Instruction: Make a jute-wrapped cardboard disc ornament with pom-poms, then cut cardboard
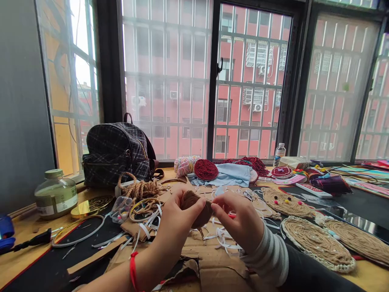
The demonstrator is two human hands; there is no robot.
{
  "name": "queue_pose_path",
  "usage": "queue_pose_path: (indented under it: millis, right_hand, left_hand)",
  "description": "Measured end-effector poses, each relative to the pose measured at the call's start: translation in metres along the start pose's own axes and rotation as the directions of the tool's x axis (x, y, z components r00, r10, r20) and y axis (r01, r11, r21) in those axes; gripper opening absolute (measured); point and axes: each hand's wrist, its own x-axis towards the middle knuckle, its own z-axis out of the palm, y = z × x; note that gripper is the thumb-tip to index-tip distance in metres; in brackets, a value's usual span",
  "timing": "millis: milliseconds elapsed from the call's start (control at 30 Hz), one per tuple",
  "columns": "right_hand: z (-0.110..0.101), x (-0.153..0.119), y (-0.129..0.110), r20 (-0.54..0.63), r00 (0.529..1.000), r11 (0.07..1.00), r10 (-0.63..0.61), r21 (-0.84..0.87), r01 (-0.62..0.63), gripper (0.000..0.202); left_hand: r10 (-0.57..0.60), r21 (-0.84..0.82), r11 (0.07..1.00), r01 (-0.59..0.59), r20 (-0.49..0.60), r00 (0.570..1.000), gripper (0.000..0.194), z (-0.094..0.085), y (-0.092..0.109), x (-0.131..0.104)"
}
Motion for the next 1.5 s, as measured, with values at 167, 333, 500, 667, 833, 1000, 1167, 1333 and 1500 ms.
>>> queue_pose_path:
  millis: [167,333,500,667,833,1000,1167,1333,1500]
  right_hand:
    - [0.005,0.002,0.004,0.107,0.99,0.964,0.098,0.238,-0.121,0.02]
    - [0.006,0.004,0.012,0.177,0.967,0.925,0.184,0.302,-0.231,0.019]
    - [0.002,0.009,0.021,0.217,0.965,0.963,0.15,0.187,-0.192,0.019]
    - [-0.002,0.012,0.021,0.241,0.968,0.984,0.074,0.139,-0.11,0.019]
    - [-0.004,0.014,0.026,0.254,0.962,0.968,0.098,0.201,-0.152,0.018]
    - [-0.001,0.013,0.031,0.243,0.962,0.977,0.122,0.143,-0.16,0.012]
    - [0.002,0.01,0.027,0.272,0.955,0.98,0.12,0.122,-0.158,0.014]
    - [0.002,0.01,0.023,0.248,0.966,0.99,0.069,0.102,-0.097,0.017]
    - [0.005,0.008,0.021,0.184,0.979,0.995,0.088,0.021,-0.093,0.015]
  left_hand:
    - [-0.044,-0.091,0.995,0.051,0.073,0.996,0.033,0.003,-0.001,-0.002]
    - [-0.064,-0.076,0.994,0.081,0.202,0.977,0.034,0.0,-0.004,0.007]
    - [-0.018,0.071,0.997,-0.004,0.301,0.953,0.043,-0.011,-0.001,0.027]
    - [0.012,0.281,0.947,-0.158,0.459,0.888,0.025,-0.016,0.0,0.033]
    - [0.078,0.312,0.931,-0.187,0.331,0.94,0.021,-0.014,-0.002,0.031]
    - [-0.001,0.272,0.958,-0.095,0.334,0.942,0.018,-0.013,-0.007,0.031]
    - [-0.017,0.275,0.955,-0.114,0.432,0.902,0.019,-0.011,-0.009,0.028]
    - [0.033,0.334,0.923,-0.19,0.425,0.904,0.02,-0.009,-0.01,0.026]
    - [0.096,0.381,0.876,-0.297,0.464,0.881,0.022,-0.009,-0.012,0.024]
